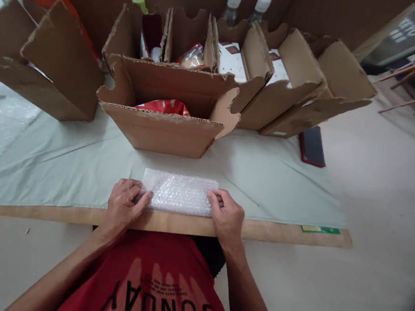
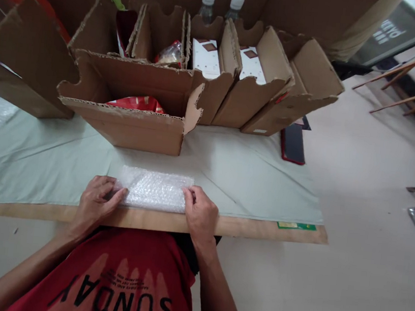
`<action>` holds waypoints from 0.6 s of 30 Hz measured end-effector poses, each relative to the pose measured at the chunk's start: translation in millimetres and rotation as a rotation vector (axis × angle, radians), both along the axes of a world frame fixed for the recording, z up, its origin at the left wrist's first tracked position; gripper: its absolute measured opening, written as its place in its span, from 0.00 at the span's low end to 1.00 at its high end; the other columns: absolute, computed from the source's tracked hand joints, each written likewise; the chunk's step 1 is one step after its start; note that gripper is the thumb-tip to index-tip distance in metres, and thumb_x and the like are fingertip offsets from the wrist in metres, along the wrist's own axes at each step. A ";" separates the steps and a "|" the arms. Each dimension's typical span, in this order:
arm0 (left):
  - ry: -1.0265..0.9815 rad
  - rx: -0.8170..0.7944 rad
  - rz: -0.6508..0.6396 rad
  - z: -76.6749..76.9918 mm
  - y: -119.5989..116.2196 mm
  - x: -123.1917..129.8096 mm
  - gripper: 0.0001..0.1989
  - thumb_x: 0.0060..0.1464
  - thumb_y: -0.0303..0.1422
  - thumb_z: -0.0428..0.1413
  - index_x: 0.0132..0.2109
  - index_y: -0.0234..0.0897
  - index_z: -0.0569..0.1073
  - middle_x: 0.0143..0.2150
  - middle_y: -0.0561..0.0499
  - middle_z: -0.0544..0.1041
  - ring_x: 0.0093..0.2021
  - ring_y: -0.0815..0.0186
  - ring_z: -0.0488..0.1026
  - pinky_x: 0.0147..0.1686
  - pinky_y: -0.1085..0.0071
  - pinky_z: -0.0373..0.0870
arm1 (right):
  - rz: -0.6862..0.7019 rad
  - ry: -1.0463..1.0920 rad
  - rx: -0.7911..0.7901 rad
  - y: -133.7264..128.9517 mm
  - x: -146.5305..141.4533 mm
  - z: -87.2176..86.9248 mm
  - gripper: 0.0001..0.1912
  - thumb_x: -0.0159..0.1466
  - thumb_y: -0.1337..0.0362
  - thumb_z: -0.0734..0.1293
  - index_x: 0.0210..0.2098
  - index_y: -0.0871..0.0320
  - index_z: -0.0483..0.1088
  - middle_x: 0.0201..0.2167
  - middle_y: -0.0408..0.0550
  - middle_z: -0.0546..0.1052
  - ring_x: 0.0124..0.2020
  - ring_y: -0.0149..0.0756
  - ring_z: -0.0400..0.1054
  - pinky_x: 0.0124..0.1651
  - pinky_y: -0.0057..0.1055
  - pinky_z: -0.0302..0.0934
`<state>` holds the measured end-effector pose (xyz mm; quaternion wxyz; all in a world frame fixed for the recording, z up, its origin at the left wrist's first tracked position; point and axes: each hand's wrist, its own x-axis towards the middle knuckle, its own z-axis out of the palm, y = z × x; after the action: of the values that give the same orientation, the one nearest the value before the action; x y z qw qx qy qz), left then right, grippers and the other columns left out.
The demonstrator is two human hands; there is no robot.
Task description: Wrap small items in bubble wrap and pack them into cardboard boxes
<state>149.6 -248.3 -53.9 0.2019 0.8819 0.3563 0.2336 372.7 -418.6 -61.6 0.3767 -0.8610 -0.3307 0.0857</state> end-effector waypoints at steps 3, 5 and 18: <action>0.080 0.055 0.020 -4.6 0.2 -2.2 0.11 0.65 0.39 0.55 0.35 0.40 0.76 0.41 0.45 0.78 0.42 0.55 0.72 0.45 0.57 0.70 | 0.004 -0.128 -0.085 4.4 1.2 -2.3 0.25 0.71 0.43 0.60 0.35 0.55 0.77 0.26 0.47 0.79 0.26 0.36 0.70 0.33 0.31 0.59; 0.104 0.075 0.043 -3.8 1.1 -3.8 0.11 0.65 0.40 0.56 0.43 0.38 0.77 0.44 0.42 0.77 0.45 0.52 0.73 0.47 0.55 0.71 | 0.007 -0.181 -0.137 4.2 2.9 -1.7 0.25 0.72 0.43 0.59 0.39 0.56 0.77 0.27 0.47 0.79 0.27 0.37 0.71 0.32 0.31 0.58; 0.115 -0.101 0.057 2.4 20.4 9.1 0.10 0.58 0.40 0.56 0.36 0.39 0.75 0.40 0.44 0.77 0.42 0.53 0.73 0.46 0.54 0.72 | 0.152 -0.338 -0.134 21.6 16.6 1.1 0.17 0.70 0.51 0.63 0.37 0.57 0.75 0.52 0.61 0.77 0.47 0.52 0.72 0.51 0.48 0.67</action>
<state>158.7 -227.9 -51.5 0.2186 0.8720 0.4035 0.1702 389.3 -397.0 -60.4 0.2501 -0.8589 -0.4468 -0.0099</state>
